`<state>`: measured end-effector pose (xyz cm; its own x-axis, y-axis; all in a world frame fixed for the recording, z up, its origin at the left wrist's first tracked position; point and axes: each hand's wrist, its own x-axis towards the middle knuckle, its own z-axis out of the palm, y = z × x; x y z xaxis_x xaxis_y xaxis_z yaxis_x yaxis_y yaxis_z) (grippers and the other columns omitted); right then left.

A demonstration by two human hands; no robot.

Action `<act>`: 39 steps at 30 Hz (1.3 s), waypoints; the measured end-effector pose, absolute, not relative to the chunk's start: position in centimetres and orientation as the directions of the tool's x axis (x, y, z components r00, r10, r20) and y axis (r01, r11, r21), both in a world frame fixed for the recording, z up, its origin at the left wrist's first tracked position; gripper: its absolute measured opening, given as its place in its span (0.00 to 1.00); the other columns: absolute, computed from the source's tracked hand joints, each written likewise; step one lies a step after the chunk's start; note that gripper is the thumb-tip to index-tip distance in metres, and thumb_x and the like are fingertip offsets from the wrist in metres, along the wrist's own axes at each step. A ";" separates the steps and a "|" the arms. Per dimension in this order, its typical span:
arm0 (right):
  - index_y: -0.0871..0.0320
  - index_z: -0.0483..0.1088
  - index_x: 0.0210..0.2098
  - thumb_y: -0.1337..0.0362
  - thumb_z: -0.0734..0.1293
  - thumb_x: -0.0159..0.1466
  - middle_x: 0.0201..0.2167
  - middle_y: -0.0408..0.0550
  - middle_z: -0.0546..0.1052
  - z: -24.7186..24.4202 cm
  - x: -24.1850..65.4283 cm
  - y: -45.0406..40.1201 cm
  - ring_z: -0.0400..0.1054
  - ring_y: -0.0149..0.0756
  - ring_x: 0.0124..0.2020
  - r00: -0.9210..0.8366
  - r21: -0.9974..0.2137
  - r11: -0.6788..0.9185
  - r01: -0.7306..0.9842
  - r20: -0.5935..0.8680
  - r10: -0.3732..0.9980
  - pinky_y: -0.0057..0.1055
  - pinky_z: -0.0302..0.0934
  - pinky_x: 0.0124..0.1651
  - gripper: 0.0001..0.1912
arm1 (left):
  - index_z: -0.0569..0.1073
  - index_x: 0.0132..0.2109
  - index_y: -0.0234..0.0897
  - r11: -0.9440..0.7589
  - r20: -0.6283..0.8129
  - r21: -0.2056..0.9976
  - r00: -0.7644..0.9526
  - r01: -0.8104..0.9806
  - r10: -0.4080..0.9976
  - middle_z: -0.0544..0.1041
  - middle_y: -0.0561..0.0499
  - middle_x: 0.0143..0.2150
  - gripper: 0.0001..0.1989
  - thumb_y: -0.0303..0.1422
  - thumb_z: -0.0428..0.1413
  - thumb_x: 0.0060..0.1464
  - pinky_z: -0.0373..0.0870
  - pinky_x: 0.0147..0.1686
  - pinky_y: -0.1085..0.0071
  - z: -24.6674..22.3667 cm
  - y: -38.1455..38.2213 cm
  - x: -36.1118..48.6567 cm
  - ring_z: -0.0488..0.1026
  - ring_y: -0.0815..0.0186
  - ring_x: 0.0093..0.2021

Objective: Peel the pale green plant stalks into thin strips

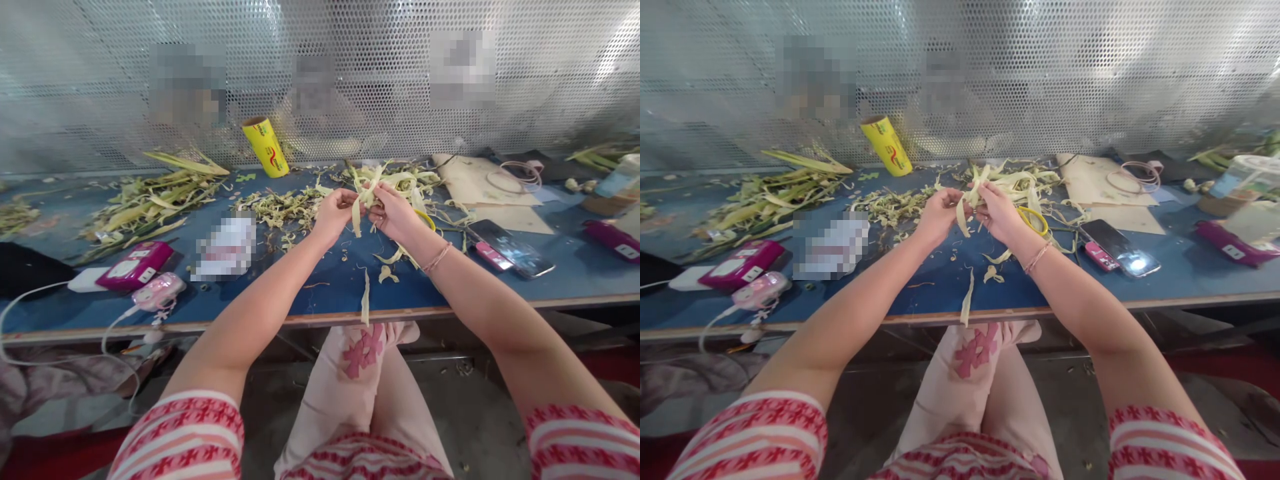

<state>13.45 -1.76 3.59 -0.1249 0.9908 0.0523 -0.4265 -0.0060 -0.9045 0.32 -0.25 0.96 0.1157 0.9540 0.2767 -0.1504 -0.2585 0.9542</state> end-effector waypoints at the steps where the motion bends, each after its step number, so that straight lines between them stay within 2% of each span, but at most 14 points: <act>1: 0.58 0.67 0.36 0.68 0.57 0.69 0.17 0.33 0.57 3.6 13.5 -1.7 0.43 0.19 0.14 -0.109 -0.904 -0.006 -0.427 0.045 0.993 0.20 0.42 0.18 0.09 | 0.69 0.35 0.35 -0.264 0.280 0.955 0.119 -0.135 0.952 0.75 0.55 0.29 0.17 0.33 0.67 0.40 0.72 0.32 0.73 1.0 -0.3 0.3 0.74 0.71 0.28; 8: 0.56 0.65 0.34 0.67 0.60 0.68 0.17 0.32 0.53 3.5 13.8 -1.3 0.43 0.19 0.15 -0.043 -0.891 0.068 -0.448 0.097 0.994 0.20 0.40 0.18 0.06 | 0.68 0.37 0.35 -0.206 0.223 0.973 0.187 -0.106 0.957 0.72 0.59 0.24 0.17 0.29 0.66 0.40 0.72 0.29 0.73 1.2 -0.7 0.2 0.71 0.73 0.24; 13: 0.55 0.66 0.33 0.64 0.63 0.66 0.17 0.33 0.51 3.7 14.0 -1.3 0.41 0.21 0.15 -0.008 -0.886 0.096 -0.454 0.112 0.994 0.22 0.40 0.19 0.05 | 0.68 0.38 0.34 -0.161 0.156 0.987 0.342 -0.013 0.927 0.73 0.58 0.23 0.19 0.26 0.66 0.37 0.72 0.30 0.72 0.6 -0.4 0.2 0.72 0.72 0.23; 17: 0.55 0.66 0.34 0.61 0.66 0.65 0.18 0.33 0.49 3.7 14.1 -1.3 0.41 0.21 0.16 -0.016 -0.894 0.117 -0.433 0.138 0.990 0.23 0.39 0.19 0.05 | 0.71 0.39 0.32 -0.257 0.184 0.963 0.515 0.075 0.837 0.74 0.56 0.23 0.19 0.24 0.65 0.35 0.70 0.30 0.72 0.3 -0.3 0.3 0.72 0.71 0.25; 20: 0.55 0.66 0.34 0.61 0.65 0.65 0.18 0.33 0.50 3.7 14.1 -1.3 0.40 0.21 0.16 -0.023 -0.890 0.117 -0.442 0.142 0.990 0.23 0.38 0.18 0.05 | 0.72 0.39 0.32 -0.342 0.232 0.936 0.574 0.089 0.785 0.75 0.54 0.25 0.20 0.27 0.66 0.36 0.71 0.33 0.70 0.2 -0.4 0.4 0.73 0.69 0.28; 25: 0.55 0.65 0.33 0.61 0.64 0.66 0.17 0.32 0.48 3.8 14.1 -1.3 0.40 0.21 0.15 -0.029 -0.897 0.121 -0.425 0.147 0.989 0.21 0.39 0.18 0.06 | 0.66 0.46 0.35 -0.440 0.373 0.895 0.424 0.071 0.825 0.75 0.49 0.38 0.32 0.35 0.70 0.32 0.72 0.39 0.65 0.0 0.1 0.5 0.74 0.65 0.37; 28: 0.55 0.65 0.33 0.61 0.64 0.66 0.17 0.32 0.49 3.9 14.2 -1.3 0.40 0.20 0.15 -0.022 -0.906 0.142 -0.399 0.165 0.986 0.21 0.39 0.18 0.06 | 0.64 0.46 0.37 -0.475 0.417 0.870 0.317 0.133 0.852 0.74 0.48 0.41 0.32 0.42 0.69 0.37 0.72 0.40 0.65 0.0 0.3 0.3 0.73 0.65 0.38; 31: 0.55 0.65 0.34 0.59 0.66 0.65 0.18 0.32 0.50 3.9 14.2 -1.4 0.41 0.20 0.16 -0.034 -0.917 0.158 -0.367 0.183 0.983 0.21 0.39 0.18 0.07 | 0.65 0.43 0.38 -0.496 0.454 0.855 0.242 0.152 0.857 0.73 0.49 0.37 0.25 0.50 0.62 0.47 0.72 0.39 0.65 0.3 -0.2 0.3 0.72 0.66 0.36; 33: 0.55 0.65 0.33 0.58 0.66 0.64 0.19 0.33 0.51 3.8 14.1 -1.5 0.42 0.20 0.16 -0.047 -0.924 0.156 -0.350 0.184 0.982 0.22 0.39 0.18 0.08 | 0.66 0.40 0.38 -0.484 0.456 0.870 0.221 0.090 0.862 0.73 0.50 0.33 0.23 0.55 0.54 0.53 0.72 0.37 0.66 0.5 -0.7 0.4 0.72 0.66 0.34; 36: 0.55 0.66 0.33 0.58 0.67 0.64 0.19 0.33 0.52 3.6 13.8 -1.8 0.42 0.20 0.16 -0.063 -0.938 0.147 -0.313 0.175 0.983 0.23 0.39 0.18 0.08 | 0.68 0.38 0.39 -0.383 0.385 0.922 0.196 -0.050 0.902 0.72 0.50 0.28 0.27 0.60 0.47 0.54 0.73 0.35 0.66 0.6 -1.0 0.7 0.74 0.64 0.33; 39: 0.55 0.66 0.33 0.58 0.67 0.64 0.19 0.33 0.51 3.5 13.5 -2.0 0.41 0.20 0.16 -0.073 -0.954 0.142 -0.264 0.167 0.983 0.23 0.37 0.18 0.09 | 0.71 0.40 0.39 -0.220 0.246 0.965 0.197 -0.143 0.949 0.72 0.49 0.26 0.30 0.62 0.46 0.53 0.74 0.35 0.64 0.5 -0.6 1.0 0.76 0.61 0.34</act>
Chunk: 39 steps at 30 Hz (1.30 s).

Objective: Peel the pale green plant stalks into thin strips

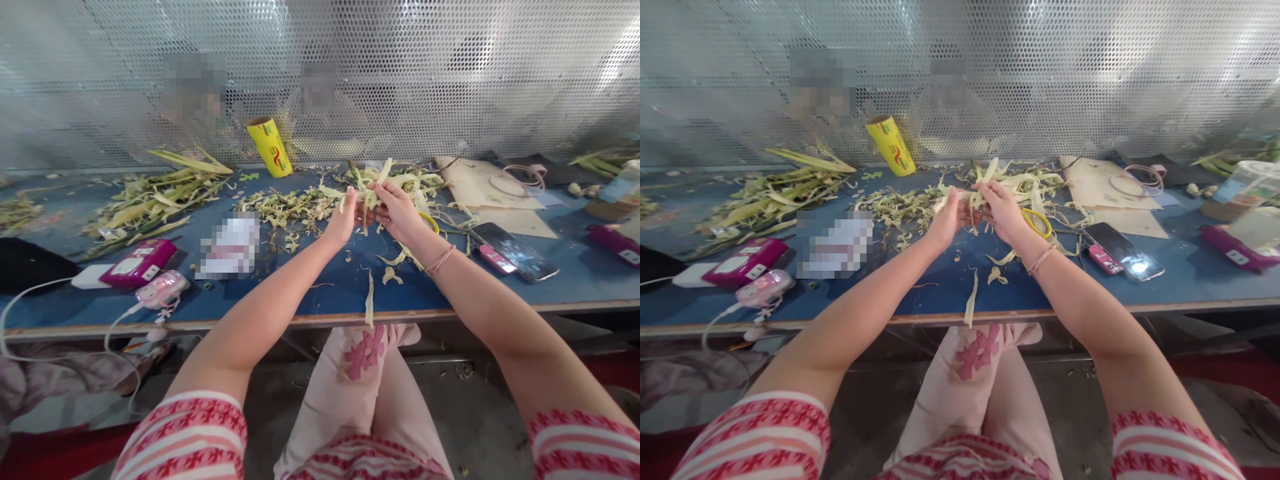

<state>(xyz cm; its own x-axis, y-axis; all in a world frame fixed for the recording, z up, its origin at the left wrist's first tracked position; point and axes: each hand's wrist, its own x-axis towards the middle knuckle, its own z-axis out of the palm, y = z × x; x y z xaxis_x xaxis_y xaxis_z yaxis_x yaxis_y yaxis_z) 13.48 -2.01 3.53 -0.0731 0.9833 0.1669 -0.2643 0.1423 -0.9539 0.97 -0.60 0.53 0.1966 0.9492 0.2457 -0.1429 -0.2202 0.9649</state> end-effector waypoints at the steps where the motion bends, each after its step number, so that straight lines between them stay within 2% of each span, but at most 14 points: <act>1: 0.55 0.66 0.32 0.58 0.66 0.64 0.18 0.33 0.51 3.5 13.4 -2.1 0.41 0.20 0.15 -0.080 -0.958 0.143 -0.247 0.167 0.983 0.23 0.37 0.18 0.09 | 0.71 0.40 0.39 -0.173 0.204 0.972 0.203 -0.160 0.958 0.73 0.48 0.26 0.30 0.62 0.46 0.52 0.74 0.35 0.63 0.5 -0.4 1.0 0.77 0.60 0.34; 4: 0.55 0.65 0.31 0.58 0.67 0.64 0.16 0.33 0.54 3.4 13.2 -2.2 0.43 0.21 0.15 -0.110 -0.968 0.157 -0.194 0.181 0.977 0.23 0.38 0.17 0.10 | 0.71 0.42 0.38 -0.086 0.123 0.978 0.197 -0.188 0.973 0.73 0.47 0.25 0.30 0.61 0.48 0.52 0.75 0.35 0.62 0.6 -0.2 1.1 0.77 0.59 0.33; 6: 0.55 0.65 0.30 0.57 0.68 0.63 0.16 0.35 0.57 3.2 13.1 -2.2 0.46 0.22 0.15 -0.132 -0.968 0.188 -0.164 0.210 0.969 0.23 0.39 0.18 0.10 | 0.71 0.41 0.37 -0.078 0.110 0.977 0.158 -0.196 0.981 0.71 0.49 0.23 0.29 0.61 0.49 0.52 0.74 0.32 0.63 0.8 -0.4 1.1 0.75 0.62 0.29; 11: 0.55 0.65 0.30 0.58 0.68 0.62 0.17 0.35 0.58 2.8 12.8 -2.2 0.45 0.22 0.16 -0.150 -0.954 0.266 -0.139 0.285 0.947 0.23 0.40 0.18 0.10 | 0.65 0.33 0.39 -0.200 0.209 0.968 0.044 -0.152 0.977 0.58 0.58 0.17 0.26 0.59 0.48 0.55 0.63 0.21 0.72 1.1 -1.1 1.0 0.60 0.72 0.17; 14: 0.55 0.65 0.29 0.58 0.67 0.63 0.18 0.36 0.59 2.6 12.8 -1.9 0.45 0.21 0.16 -0.137 -0.954 0.258 -0.149 0.279 0.951 0.24 0.39 0.18 0.10 | 0.63 0.31 0.39 -0.251 0.254 0.961 0.015 -0.115 0.967 0.54 0.58 0.18 0.25 0.58 0.50 0.55 0.59 0.20 0.72 1.3 -1.2 0.8 0.57 0.73 0.17; 18: 0.55 0.65 0.29 0.59 0.68 0.62 0.19 0.36 0.56 2.5 13.3 -1.2 0.47 0.21 0.17 -0.032 -0.949 0.275 -0.151 0.283 0.959 0.23 0.39 0.18 0.10 | 0.60 0.29 0.39 -0.299 0.300 0.949 0.003 -0.098 0.954 0.52 0.57 0.20 0.26 0.59 0.51 0.52 0.55 0.21 0.73 1.1 -0.8 0.6 0.54 0.75 0.18; 21: 0.55 0.66 0.29 0.60 0.68 0.62 0.19 0.36 0.55 2.5 13.6 -0.9 0.48 0.21 0.17 0.038 -0.948 0.284 -0.146 0.282 0.959 0.23 0.39 0.18 0.08 | 0.61 0.30 0.39 -0.304 0.307 0.945 0.003 -0.121 0.952 0.51 0.57 0.20 0.27 0.61 0.51 0.50 0.54 0.20 0.73 1.0 -0.6 0.5 0.54 0.75 0.19; 24: 0.54 0.66 0.31 0.58 0.68 0.62 0.19 0.36 0.52 2.7 13.8 -1.0 0.44 0.21 0.16 0.075 -0.946 0.284 -0.158 0.276 0.958 0.24 0.38 0.18 0.09 | 0.63 0.32 0.40 -0.296 0.301 0.945 0.013 -0.140 0.954 0.49 0.57 0.20 0.27 0.61 0.50 0.49 0.56 0.20 0.73 1.0 -0.5 0.4 0.55 0.74 0.19; 32: 0.53 0.68 0.33 0.55 0.68 0.62 0.19 0.35 0.48 2.6 14.1 -0.7 0.40 0.20 0.15 0.144 -0.945 0.285 -0.160 0.264 0.954 0.24 0.37 0.17 0.10 | 0.68 0.37 0.39 -0.281 0.289 0.950 0.039 -0.137 0.957 0.53 0.56 0.19 0.26 0.59 0.51 0.51 0.67 0.24 0.71 0.9 -0.7 0.4 0.65 0.70 0.22; 35: 0.54 0.68 0.33 0.54 0.68 0.61 0.18 0.35 0.51 2.6 14.1 -0.8 0.42 0.21 0.15 0.125 -0.948 0.277 -0.156 0.259 0.958 0.24 0.38 0.17 0.10 | 0.68 0.36 0.39 -0.298 0.306 0.946 0.051 -0.132 0.951 0.54 0.56 0.18 0.27 0.60 0.51 0.50 0.66 0.23 0.71 0.9 -0.8 0.4 0.64 0.70 0.21; 39: 0.55 0.67 0.30 0.52 0.69 0.61 0.18 0.36 0.56 2.7 13.7 -1.2 0.48 0.21 0.16 0.014 -0.960 0.242 -0.139 0.243 0.970 0.23 0.41 0.17 0.14 | 0.66 0.33 0.39 -0.329 0.335 0.939 0.047 -0.096 0.941 0.56 0.56 0.18 0.27 0.61 0.50 0.51 0.62 0.21 0.72 0.9 -1.2 0.6 0.62 0.72 0.19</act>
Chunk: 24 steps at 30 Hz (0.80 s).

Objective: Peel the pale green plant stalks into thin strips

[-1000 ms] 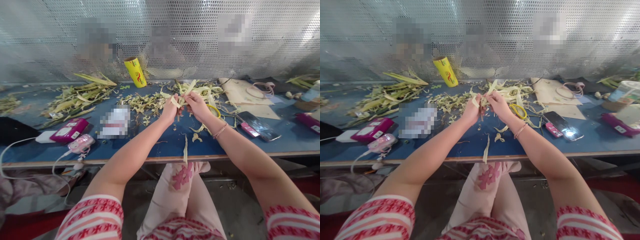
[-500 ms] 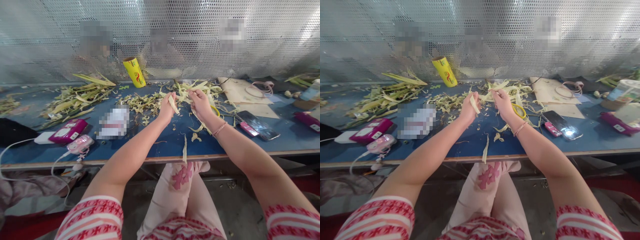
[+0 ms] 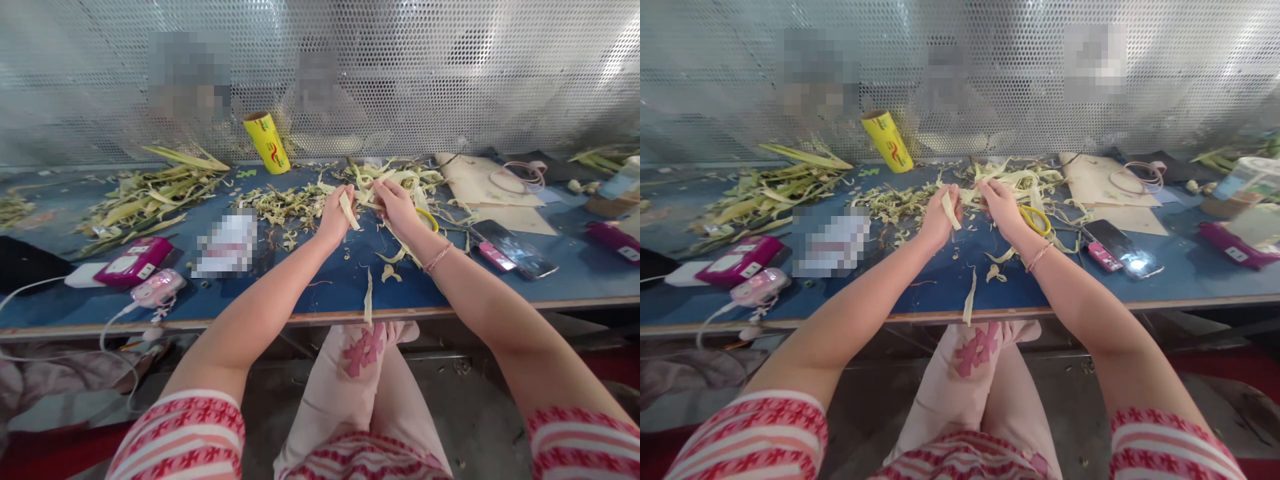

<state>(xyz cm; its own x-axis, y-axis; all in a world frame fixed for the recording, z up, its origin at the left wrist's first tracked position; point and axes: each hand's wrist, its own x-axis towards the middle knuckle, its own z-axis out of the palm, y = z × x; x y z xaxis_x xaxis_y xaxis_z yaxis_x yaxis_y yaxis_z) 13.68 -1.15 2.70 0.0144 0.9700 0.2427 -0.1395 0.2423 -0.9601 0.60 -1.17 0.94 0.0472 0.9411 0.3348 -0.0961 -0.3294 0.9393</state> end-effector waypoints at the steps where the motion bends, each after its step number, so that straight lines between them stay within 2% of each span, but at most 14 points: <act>1: 0.55 0.66 0.30 0.51 0.68 0.61 0.18 0.36 0.57 2.7 13.5 -1.3 0.49 0.22 0.16 -0.014 -0.964 0.228 -0.135 0.232 0.973 0.24 0.42 0.18 0.14 | 0.66 0.32 0.39 -0.332 0.337 0.939 0.045 -0.085 0.941 0.57 0.56 0.18 0.27 0.61 0.50 0.51 0.61 0.22 0.72 0.9 -1.2 0.6 0.62 0.72 0.20; 8: 0.55 0.58 0.24 0.50 0.68 0.62 0.18 0.37 0.57 2.7 12.7 -1.7 0.53 0.23 0.16 -0.073 -0.967 0.177 -0.184 0.193 0.978 0.24 0.47 0.19 0.20 | 0.67 0.34 0.39 -0.338 0.339 0.940 0.018 -0.043 0.941 0.61 0.54 0.20 0.25 0.58 0.50 0.54 0.63 0.25 0.70 1.1 -1.4 0.4 0.65 0.70 0.22; 14: 0.55 0.57 0.23 0.60 0.69 0.63 0.16 0.35 0.55 2.7 12.8 -1.5 0.49 0.22 0.16 -0.094 -0.959 0.203 -0.198 0.225 0.970 0.24 0.46 0.20 0.18 | 0.67 0.34 0.39 -0.360 0.360 0.933 0.013 -0.012 0.933 0.65 0.55 0.22 0.21 0.53 0.54 0.55 0.64 0.26 0.72 1.3 -1.4 0.8 0.65 0.71 0.23; 19: 0.55 0.55 0.24 0.62 0.68 0.63 0.16 0.33 0.51 2.7 12.8 -1.5 0.43 0.21 0.16 -0.082 -0.960 0.186 -0.211 0.207 0.975 0.23 0.40 0.20 0.18 | 0.65 0.33 0.38 -0.254 0.264 0.960 0.073 -0.118 0.962 0.63 0.56 0.22 0.21 0.53 0.52 0.56 0.60 0.24 0.73 0.8 -0.9 1.4 0.61 0.73 0.20; 24: 0.55 0.55 0.24 0.63 0.67 0.64 0.18 0.34 0.53 2.6 12.7 -1.5 0.46 0.22 0.17 -0.031 -0.961 0.240 -0.138 0.247 0.969 0.24 0.41 0.20 0.17 | 0.63 0.31 0.39 -0.305 0.309 0.946 0.023 -0.111 0.951 0.60 0.57 0.20 0.19 0.50 0.53 0.57 0.56 0.22 0.73 0.5 -0.5 1.2 0.59 0.74 0.19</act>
